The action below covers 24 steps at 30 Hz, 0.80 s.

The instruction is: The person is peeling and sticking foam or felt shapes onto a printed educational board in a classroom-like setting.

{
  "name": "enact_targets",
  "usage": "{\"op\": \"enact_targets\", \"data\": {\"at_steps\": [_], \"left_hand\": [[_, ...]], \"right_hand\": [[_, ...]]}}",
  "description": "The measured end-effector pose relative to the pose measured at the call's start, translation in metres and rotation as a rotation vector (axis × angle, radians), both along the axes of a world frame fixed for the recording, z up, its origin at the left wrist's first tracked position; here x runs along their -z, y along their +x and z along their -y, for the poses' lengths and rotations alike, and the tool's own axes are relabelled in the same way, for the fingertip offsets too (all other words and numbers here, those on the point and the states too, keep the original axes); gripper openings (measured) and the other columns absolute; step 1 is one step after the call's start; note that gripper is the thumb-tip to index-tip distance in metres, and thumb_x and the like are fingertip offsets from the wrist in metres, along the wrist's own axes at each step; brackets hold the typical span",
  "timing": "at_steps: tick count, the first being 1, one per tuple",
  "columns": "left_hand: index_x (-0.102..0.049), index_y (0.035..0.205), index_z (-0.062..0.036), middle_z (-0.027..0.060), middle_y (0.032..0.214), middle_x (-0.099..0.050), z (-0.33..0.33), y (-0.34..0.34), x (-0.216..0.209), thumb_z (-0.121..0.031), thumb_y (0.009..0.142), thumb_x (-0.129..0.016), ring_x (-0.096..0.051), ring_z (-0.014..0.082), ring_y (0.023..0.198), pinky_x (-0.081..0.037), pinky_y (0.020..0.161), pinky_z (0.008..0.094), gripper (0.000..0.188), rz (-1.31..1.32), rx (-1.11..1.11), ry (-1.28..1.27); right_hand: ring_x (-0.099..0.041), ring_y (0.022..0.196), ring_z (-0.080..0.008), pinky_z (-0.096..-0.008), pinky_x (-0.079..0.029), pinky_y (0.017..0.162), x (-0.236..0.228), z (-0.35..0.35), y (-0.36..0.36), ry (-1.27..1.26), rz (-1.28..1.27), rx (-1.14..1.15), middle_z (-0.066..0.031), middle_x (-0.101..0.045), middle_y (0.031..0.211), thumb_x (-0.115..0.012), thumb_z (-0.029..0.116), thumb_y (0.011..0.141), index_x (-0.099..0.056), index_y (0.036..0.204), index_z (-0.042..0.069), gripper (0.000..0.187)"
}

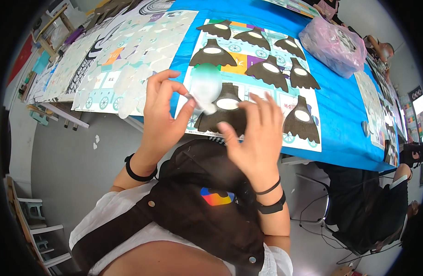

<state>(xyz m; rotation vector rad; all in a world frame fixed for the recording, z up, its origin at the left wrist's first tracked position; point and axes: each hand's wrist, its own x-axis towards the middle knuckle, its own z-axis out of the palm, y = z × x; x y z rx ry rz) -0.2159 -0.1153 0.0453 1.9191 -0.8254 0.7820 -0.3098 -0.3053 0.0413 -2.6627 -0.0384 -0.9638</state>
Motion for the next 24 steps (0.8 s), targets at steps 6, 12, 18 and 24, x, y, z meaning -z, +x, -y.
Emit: {"op": "enact_targets", "data": {"at_steps": [6, 12, 18, 24], "left_hand": [[-0.056, 0.095, -0.0020, 0.0125, 0.097, -0.066, 0.006, -0.004, -0.007, 0.000, 0.085, -0.071, -0.067, 0.0238, 0.088, -0.051, 0.079, 0.0334, 0.018, -0.170, 0.257, 0.050], [-0.057, 0.098, -0.0011, 0.0085, 0.087, -0.066, 0.006, -0.008, -0.009, -0.001, 0.089, -0.070, -0.064, 0.0186, 0.074, -0.051, 0.070, 0.0295, 0.016, -0.359, 0.369, 0.078], [-0.061, 0.115, -0.0020, 0.0075, 0.088, -0.066, 0.009, -0.020, -0.005, 0.001, 0.088, -0.071, -0.062, 0.0131, 0.074, -0.048, 0.068, 0.0269, 0.029, -0.366, 0.310, -0.017], [-0.063, 0.116, -0.0016, 0.0059, 0.091, -0.067, 0.015, -0.014, 0.023, -0.001, 0.085, -0.077, -0.063, 0.0085, 0.078, -0.047, 0.068, 0.0234, 0.035, -0.450, 0.243, -0.143]], "right_hand": [[-0.058, 0.118, -0.0349, -0.0439, -0.048, 0.095, -0.011, -0.015, 0.008, 0.100, 0.094, -0.119, -0.0092, -0.066, 0.112, -0.081, 0.027, 0.078, -0.064, 0.113, 0.008, 0.043], [-0.062, 0.105, -0.0310, -0.0406, -0.050, 0.087, -0.009, -0.004, 0.008, 0.072, 0.102, -0.144, -0.0078, -0.066, 0.093, -0.077, 0.015, 0.079, -0.066, 0.092, 0.009, 0.019], [-0.063, 0.103, -0.0307, -0.0398, -0.050, 0.084, 0.002, -0.004, 0.001, 0.091, 0.042, -0.145, -0.0074, -0.065, 0.089, -0.073, 0.010, 0.083, -0.064, 0.087, 0.007, 0.011], [-0.062, 0.103, -0.0310, -0.0408, -0.049, 0.084, 0.004, 0.002, 0.005, 0.020, 0.089, -0.072, -0.0077, -0.065, 0.089, -0.072, 0.009, 0.084, -0.062, 0.089, 0.007, 0.012]]}}
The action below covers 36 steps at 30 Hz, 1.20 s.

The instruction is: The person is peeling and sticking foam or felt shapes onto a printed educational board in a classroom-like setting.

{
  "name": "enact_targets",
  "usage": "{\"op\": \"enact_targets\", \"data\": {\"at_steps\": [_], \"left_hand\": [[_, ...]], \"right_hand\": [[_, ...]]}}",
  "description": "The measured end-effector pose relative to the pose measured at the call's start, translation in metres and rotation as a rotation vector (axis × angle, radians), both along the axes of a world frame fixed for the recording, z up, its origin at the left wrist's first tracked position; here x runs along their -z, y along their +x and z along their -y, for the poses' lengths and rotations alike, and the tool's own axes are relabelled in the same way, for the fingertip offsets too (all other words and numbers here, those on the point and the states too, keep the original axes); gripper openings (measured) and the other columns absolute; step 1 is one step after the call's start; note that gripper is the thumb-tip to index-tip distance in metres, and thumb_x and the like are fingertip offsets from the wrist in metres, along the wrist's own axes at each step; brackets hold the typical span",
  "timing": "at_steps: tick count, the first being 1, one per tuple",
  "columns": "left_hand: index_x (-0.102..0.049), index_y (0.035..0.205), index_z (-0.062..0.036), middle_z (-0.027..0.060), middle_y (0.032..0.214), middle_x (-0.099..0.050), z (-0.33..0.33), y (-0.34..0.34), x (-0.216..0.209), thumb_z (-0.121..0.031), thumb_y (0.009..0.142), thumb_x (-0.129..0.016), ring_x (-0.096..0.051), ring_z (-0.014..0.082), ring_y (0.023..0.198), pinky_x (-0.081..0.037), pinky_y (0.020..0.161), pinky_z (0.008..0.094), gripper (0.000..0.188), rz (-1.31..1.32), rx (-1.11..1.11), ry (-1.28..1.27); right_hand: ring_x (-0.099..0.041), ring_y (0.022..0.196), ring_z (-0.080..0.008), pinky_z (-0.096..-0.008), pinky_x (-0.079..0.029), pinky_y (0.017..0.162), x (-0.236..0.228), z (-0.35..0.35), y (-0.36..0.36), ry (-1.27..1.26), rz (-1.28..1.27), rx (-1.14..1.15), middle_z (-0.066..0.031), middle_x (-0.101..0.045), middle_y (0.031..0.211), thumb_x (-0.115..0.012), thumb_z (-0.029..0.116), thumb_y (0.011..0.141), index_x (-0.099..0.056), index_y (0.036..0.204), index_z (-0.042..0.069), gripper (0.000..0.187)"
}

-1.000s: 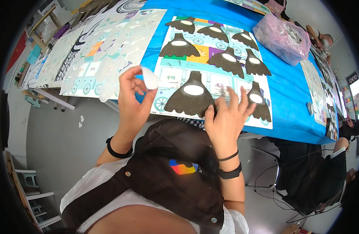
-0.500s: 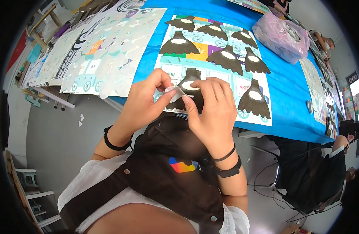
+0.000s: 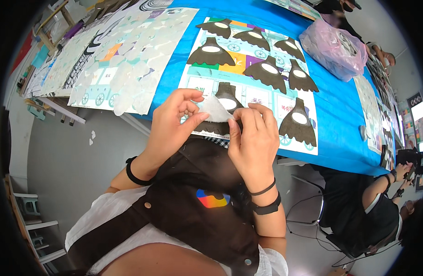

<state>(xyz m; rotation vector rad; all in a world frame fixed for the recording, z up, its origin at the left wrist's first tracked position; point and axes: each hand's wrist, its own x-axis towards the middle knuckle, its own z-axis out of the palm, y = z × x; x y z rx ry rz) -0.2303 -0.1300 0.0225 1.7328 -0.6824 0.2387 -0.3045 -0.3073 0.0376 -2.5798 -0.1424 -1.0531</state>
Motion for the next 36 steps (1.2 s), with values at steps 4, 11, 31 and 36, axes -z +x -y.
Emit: {"op": "enact_targets", "data": {"at_steps": [4, 11, 31, 36], "left_hand": [[-0.065, 0.104, 0.0028, 0.0065, 0.092, -0.066, 0.012, 0.016, 0.004, -0.004, 0.086, -0.078, -0.066, 0.0092, 0.081, -0.048, 0.068, 0.0224, 0.023, 0.059, -0.038, -0.012], [-0.066, 0.086, 0.0026, 0.0094, 0.089, -0.065, 0.029, 0.039, 0.004, -0.012, 0.090, -0.074, -0.065, 0.0136, 0.074, -0.049, 0.063, 0.0276, 0.018, -0.087, -0.060, 0.068], [-0.062, 0.074, -0.0015, 0.0123, 0.083, -0.060, 0.035, 0.037, 0.016, -0.019, 0.086, -0.075, -0.062, 0.0340, 0.076, -0.047, 0.064, 0.0443, 0.025, 0.245, -0.231, 0.433], [-0.063, 0.074, -0.0019, 0.0122, 0.082, -0.060, 0.037, 0.038, 0.015, -0.020, 0.085, -0.075, -0.062, 0.0338, 0.076, -0.048, 0.064, 0.0445, 0.024, 0.253, -0.239, 0.456]], "right_hand": [[-0.062, 0.099, -0.0303, -0.0419, -0.049, 0.082, -0.001, 0.009, 0.013, 0.018, -0.033, 0.039, -0.0079, -0.066, 0.090, -0.071, 0.010, 0.084, -0.061, 0.091, 0.007, 0.013], [-0.059, 0.083, -0.0293, -0.0425, -0.047, 0.069, 0.003, 0.030, 0.042, 0.241, -0.234, 0.013, -0.0115, -0.064, 0.075, -0.066, 0.018, 0.090, -0.064, 0.087, 0.005, 0.013], [-0.062, 0.074, -0.0327, -0.0469, -0.047, 0.068, 0.024, 0.037, 0.050, 0.118, -0.318, 0.069, -0.0136, -0.063, 0.063, -0.063, 0.019, 0.083, -0.069, 0.077, 0.005, 0.016], [-0.063, 0.073, -0.0347, -0.0482, -0.050, 0.068, 0.024, 0.038, 0.053, 0.105, -0.335, 0.090, -0.0161, -0.064, 0.065, -0.062, 0.020, 0.082, -0.069, 0.077, 0.005, 0.018]]}}
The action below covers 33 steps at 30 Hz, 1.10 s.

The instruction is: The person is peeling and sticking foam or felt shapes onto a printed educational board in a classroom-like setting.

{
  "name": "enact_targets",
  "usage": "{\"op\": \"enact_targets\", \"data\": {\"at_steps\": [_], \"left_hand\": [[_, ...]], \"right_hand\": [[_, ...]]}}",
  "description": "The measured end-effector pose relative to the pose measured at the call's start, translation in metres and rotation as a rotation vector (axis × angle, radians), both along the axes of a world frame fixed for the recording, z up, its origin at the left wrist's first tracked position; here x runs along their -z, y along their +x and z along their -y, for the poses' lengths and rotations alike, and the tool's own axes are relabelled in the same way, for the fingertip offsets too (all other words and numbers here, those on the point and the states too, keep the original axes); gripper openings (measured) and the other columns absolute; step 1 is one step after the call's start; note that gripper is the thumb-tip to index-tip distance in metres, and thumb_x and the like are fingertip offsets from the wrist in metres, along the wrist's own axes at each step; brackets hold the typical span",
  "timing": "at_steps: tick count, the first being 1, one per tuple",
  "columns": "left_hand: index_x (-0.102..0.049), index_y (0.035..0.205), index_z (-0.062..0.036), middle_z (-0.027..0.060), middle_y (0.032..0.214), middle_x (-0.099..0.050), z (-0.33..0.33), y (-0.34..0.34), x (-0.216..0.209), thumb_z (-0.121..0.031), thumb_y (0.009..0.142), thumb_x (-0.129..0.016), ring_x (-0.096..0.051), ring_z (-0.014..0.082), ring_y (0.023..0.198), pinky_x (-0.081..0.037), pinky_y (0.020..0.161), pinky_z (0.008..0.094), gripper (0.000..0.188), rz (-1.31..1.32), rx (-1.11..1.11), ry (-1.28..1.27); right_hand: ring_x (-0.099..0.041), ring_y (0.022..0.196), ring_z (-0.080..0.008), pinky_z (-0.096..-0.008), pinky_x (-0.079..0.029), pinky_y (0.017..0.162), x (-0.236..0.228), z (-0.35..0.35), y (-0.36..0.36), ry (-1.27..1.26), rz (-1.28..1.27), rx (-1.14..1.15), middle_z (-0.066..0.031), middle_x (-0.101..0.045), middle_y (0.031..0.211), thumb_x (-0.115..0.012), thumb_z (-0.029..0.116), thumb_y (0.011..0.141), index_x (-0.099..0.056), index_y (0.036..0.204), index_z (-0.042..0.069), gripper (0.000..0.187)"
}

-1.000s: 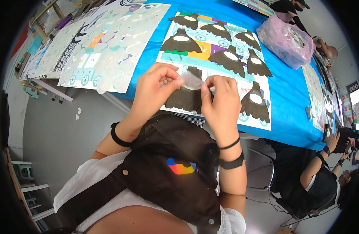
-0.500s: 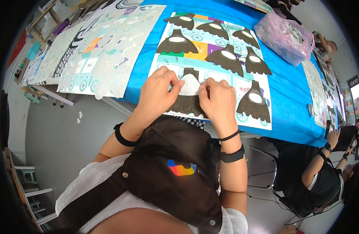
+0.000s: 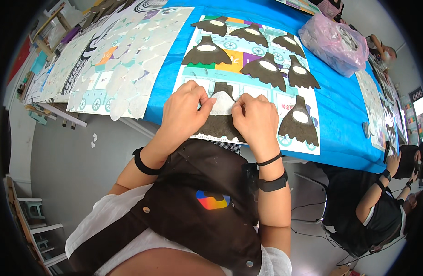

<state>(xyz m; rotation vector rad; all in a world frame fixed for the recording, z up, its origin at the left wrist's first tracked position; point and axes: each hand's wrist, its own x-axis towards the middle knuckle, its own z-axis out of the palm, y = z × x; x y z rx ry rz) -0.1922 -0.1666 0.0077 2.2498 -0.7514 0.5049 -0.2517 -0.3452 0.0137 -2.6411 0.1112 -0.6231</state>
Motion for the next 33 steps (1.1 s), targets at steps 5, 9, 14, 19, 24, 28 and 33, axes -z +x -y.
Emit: {"op": "enact_targets", "data": {"at_steps": [5, 9, 14, 19, 24, 28, 33], "left_hand": [[-0.063, 0.074, -0.0029, 0.0117, 0.082, -0.060, -0.001, -0.003, 0.000, -0.021, 0.084, -0.076, -0.062, 0.0335, 0.076, -0.048, 0.065, 0.0447, 0.024, 0.017, -0.013, 0.000], [-0.059, 0.073, -0.0037, 0.0108, 0.081, -0.058, -0.001, -0.002, -0.001, -0.020, 0.084, -0.076, -0.061, 0.0335, 0.074, -0.048, 0.063, 0.0443, 0.026, 0.034, -0.011, 0.025], [-0.054, 0.085, -0.0033, 0.0132, 0.090, -0.055, -0.005, -0.003, -0.008, -0.011, 0.084, -0.074, -0.061, 0.0346, 0.075, -0.048, 0.063, 0.0443, 0.021, -0.020, -0.025, -0.050], [-0.059, 0.093, -0.0013, 0.0144, 0.092, -0.060, -0.021, -0.007, -0.004, -0.004, 0.085, -0.070, -0.061, 0.0339, 0.080, -0.049, 0.068, 0.0417, 0.014, -0.001, 0.087, -0.190], [-0.067, 0.096, 0.0010, 0.0127, 0.092, -0.068, -0.038, -0.030, -0.001, 0.000, 0.082, -0.071, -0.062, 0.0307, 0.085, -0.051, 0.074, 0.0384, 0.014, 0.102, 0.247, -0.081], [-0.071, 0.091, 0.0001, 0.0081, 0.093, -0.071, -0.039, -0.028, 0.008, -0.004, 0.079, -0.073, -0.063, 0.0260, 0.088, -0.051, 0.076, 0.0368, 0.013, 0.160, 0.235, -0.090], [-0.074, 0.094, -0.0008, 0.0066, 0.095, -0.073, -0.042, -0.028, 0.006, -0.002, 0.076, -0.075, -0.065, 0.0248, 0.091, -0.052, 0.077, 0.0363, 0.018, 0.137, 0.266, -0.074]], "right_hand": [[-0.063, 0.073, -0.0348, -0.0479, -0.050, 0.068, 0.001, -0.002, -0.003, -0.009, -0.006, 0.026, -0.0165, -0.064, 0.066, -0.063, 0.021, 0.082, -0.070, 0.076, 0.005, 0.018], [-0.063, 0.072, -0.0335, -0.0467, -0.050, 0.068, 0.000, -0.005, -0.001, -0.049, -0.045, 0.062, -0.0166, -0.063, 0.065, -0.064, 0.021, 0.079, -0.068, 0.072, 0.007, 0.017], [-0.062, 0.072, -0.0321, -0.0443, -0.048, 0.073, 0.001, -0.009, 0.000, -0.121, -0.029, 0.065, -0.0137, -0.062, 0.064, -0.064, 0.020, 0.078, -0.066, 0.072, 0.007, 0.015], [-0.061, 0.084, -0.0316, -0.0427, -0.045, 0.079, -0.013, -0.022, -0.010, -0.145, -0.098, 0.109, -0.0111, -0.066, 0.083, -0.064, 0.019, 0.079, -0.066, 0.090, 0.006, 0.018], [-0.050, 0.134, -0.0323, -0.0459, -0.039, 0.109, 0.003, -0.041, -0.023, -0.364, 0.067, -0.342, -0.0158, -0.056, 0.141, -0.061, 0.024, 0.092, -0.056, 0.134, 0.000, 0.049], [-0.046, 0.140, -0.0304, -0.0494, -0.035, 0.115, 0.000, -0.043, -0.021, -0.292, 0.003, -0.301, -0.0167, -0.054, 0.145, -0.059, 0.027, 0.096, -0.055, 0.139, 0.000, 0.051], [-0.047, 0.139, -0.0283, -0.0513, -0.036, 0.114, 0.007, -0.046, -0.008, -0.229, -0.003, -0.249, -0.0136, -0.055, 0.146, -0.060, 0.027, 0.095, -0.057, 0.139, 0.003, 0.050]]}}
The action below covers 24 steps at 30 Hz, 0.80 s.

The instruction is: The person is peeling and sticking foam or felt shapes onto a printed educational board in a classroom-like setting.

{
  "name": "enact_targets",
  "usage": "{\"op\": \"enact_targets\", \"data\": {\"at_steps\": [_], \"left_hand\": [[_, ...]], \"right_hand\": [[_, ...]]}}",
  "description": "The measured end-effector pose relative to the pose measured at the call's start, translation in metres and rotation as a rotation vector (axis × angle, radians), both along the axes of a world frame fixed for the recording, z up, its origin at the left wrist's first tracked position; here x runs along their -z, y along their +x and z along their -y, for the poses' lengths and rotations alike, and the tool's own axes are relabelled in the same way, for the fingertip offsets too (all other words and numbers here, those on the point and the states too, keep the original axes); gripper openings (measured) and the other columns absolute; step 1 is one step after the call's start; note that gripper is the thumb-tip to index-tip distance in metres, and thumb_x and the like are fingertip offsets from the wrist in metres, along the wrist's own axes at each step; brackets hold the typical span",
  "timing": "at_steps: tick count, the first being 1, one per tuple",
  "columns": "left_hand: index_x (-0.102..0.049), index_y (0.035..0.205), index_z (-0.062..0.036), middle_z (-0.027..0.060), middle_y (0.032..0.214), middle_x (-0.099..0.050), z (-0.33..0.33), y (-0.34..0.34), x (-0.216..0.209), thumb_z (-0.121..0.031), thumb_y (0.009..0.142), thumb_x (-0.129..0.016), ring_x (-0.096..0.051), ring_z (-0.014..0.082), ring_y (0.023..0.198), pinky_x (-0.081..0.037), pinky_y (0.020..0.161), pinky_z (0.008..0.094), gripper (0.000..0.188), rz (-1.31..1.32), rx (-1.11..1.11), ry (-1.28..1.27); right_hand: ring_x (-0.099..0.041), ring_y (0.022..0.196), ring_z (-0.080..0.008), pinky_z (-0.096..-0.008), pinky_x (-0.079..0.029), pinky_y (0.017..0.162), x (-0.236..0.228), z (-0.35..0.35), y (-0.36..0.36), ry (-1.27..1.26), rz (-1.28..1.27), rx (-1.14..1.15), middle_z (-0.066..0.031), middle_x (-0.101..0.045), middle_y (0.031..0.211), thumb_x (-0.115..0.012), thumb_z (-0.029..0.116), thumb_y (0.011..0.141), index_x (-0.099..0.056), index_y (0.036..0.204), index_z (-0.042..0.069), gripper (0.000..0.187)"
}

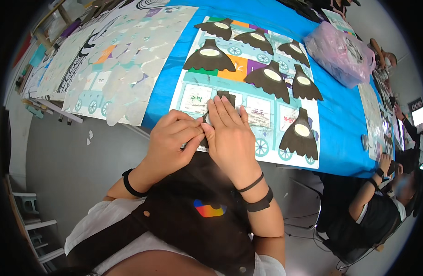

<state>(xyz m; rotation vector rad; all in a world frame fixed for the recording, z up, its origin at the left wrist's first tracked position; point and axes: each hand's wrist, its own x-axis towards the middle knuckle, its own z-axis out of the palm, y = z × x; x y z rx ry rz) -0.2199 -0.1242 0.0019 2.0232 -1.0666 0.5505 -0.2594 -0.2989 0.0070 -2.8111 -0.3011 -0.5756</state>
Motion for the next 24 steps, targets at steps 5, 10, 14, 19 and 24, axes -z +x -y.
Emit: {"op": "enact_targets", "data": {"at_steps": [5, 10, 14, 19, 24], "left_hand": [[-0.076, 0.098, -0.0035, 0.0040, 0.097, -0.074, 0.001, -0.006, -0.006, -0.006, 0.077, -0.076, -0.066, 0.0228, 0.093, -0.050, 0.080, 0.0354, 0.021, 0.042, -0.085, 0.040], [-0.076, 0.097, -0.0040, 0.0034, 0.098, -0.074, 0.002, 0.000, -0.001, -0.007, 0.078, -0.076, -0.066, 0.0228, 0.093, -0.050, 0.079, 0.0349, 0.019, 0.043, -0.034, 0.017], [-0.076, 0.095, -0.0049, 0.0031, 0.099, -0.074, 0.002, 0.001, -0.007, -0.007, 0.078, -0.077, -0.066, 0.0228, 0.094, -0.051, 0.079, 0.0351, 0.017, 0.041, -0.020, 0.054], [-0.075, 0.097, -0.0044, 0.0044, 0.102, -0.074, -0.001, -0.004, -0.004, -0.010, 0.074, -0.081, -0.066, 0.0259, 0.098, -0.053, 0.082, 0.0364, 0.025, 0.042, -0.012, 0.032], [-0.074, 0.105, -0.0038, 0.0065, 0.108, -0.073, -0.009, 0.004, -0.004, -0.018, 0.067, -0.088, -0.065, 0.0288, 0.103, -0.053, 0.087, 0.0379, 0.042, 0.003, 0.057, 0.050]], "right_hand": [[-0.048, 0.139, -0.0280, -0.0514, -0.036, 0.114, -0.004, -0.008, -0.035, 0.035, 0.011, 0.091, -0.0130, -0.057, 0.144, -0.063, 0.023, 0.095, -0.057, 0.139, 0.003, 0.049], [-0.053, 0.132, -0.0318, -0.0479, -0.039, 0.112, 0.001, 0.005, -0.025, 0.033, 0.035, 0.134, -0.0176, -0.061, 0.137, -0.064, 0.019, 0.093, -0.060, 0.134, 0.000, 0.046], [-0.057, 0.124, -0.0356, -0.0480, -0.043, 0.107, -0.006, -0.001, -0.026, 0.096, 0.097, 0.129, -0.0225, -0.064, 0.129, -0.064, 0.019, 0.094, -0.065, 0.125, -0.003, 0.038], [-0.061, 0.109, -0.0370, -0.0446, -0.051, 0.091, -0.020, 0.059, -0.058, 0.381, 0.143, 0.396, -0.0151, -0.070, 0.110, -0.058, 0.030, 0.099, -0.072, 0.113, 0.007, 0.030], [-0.062, 0.098, -0.0367, -0.0455, -0.053, 0.080, -0.011, 0.156, -0.091, -0.186, 0.064, 0.879, -0.0134, -0.067, 0.108, -0.068, 0.043, 0.091, -0.070, 0.113, 0.007, 0.042]]}}
